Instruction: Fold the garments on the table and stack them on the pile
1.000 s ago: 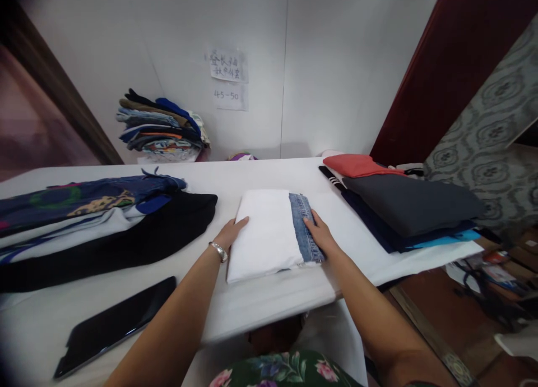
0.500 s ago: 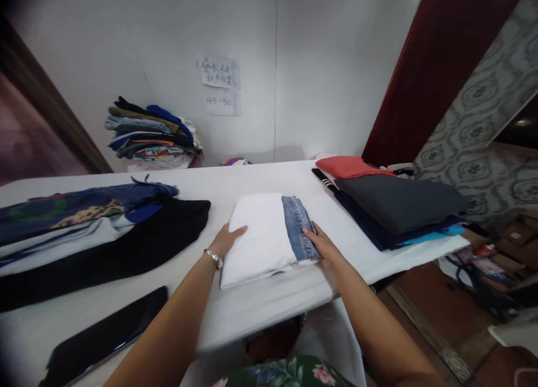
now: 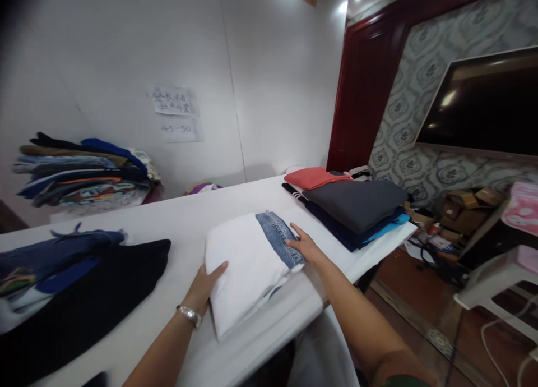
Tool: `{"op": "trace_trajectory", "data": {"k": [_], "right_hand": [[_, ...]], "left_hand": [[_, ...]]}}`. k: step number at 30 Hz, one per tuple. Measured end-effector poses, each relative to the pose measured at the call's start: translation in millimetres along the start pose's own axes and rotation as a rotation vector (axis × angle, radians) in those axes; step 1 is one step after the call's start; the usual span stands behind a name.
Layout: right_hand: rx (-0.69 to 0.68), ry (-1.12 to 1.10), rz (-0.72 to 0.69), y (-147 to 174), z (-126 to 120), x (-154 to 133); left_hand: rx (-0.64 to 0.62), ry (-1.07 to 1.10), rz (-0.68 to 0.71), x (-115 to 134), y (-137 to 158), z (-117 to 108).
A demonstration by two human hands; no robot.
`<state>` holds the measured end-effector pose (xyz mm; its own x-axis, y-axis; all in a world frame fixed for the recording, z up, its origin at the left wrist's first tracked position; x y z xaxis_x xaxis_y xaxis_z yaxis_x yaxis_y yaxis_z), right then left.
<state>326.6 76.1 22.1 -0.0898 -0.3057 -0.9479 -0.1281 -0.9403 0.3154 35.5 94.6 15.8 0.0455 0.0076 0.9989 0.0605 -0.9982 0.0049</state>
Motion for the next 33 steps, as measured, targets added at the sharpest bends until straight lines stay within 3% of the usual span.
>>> {"op": "trace_trajectory", "data": {"k": [5, 8, 11, 14, 16, 21, 25, 33], "right_hand": [[0.086, 0.143, -0.054, -13, -21, 18], [0.236, 0.401, -0.157, -7, -20, 16], [0.36, 0.69, -0.448, 14, -2, -6], [0.297, 0.833, -0.774, 38, 29, -31], [0.23, 0.949, -0.868, 46, 49, -38], [0.069, 1.269, -0.633, 29, 73, -14], [0.08, 1.306, -0.573, 19, 71, 3], [-0.003, 1.274, -0.449, 20, 72, -17]], "left_hand": [[-0.06, 0.082, -0.059, -9, 3, 9], [-0.071, 0.083, -0.014, -7, 4, 9], [-0.032, 0.045, 0.007, -4, 6, 10], [0.006, 0.052, 0.0, -3, 8, 12], [0.006, 0.082, 0.002, -4, 7, 13], [0.01, 0.067, 0.043, -9, 3, 12], [0.01, 0.031, 0.05, -15, 0, 10], [0.017, 0.12, 0.094, -22, -1, 13]]}}
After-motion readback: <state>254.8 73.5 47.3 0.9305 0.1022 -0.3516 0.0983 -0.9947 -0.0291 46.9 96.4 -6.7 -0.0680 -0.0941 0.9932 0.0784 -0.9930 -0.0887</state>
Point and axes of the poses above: each hand's wrist, its own y-axis away from the middle knuckle, its own z-axis out of the palm, x = y × z, the point moved 1 cm from there along -y, towards the middle knuckle, and after that the axes turned 12 degrees about z, right-handed, at the moved point
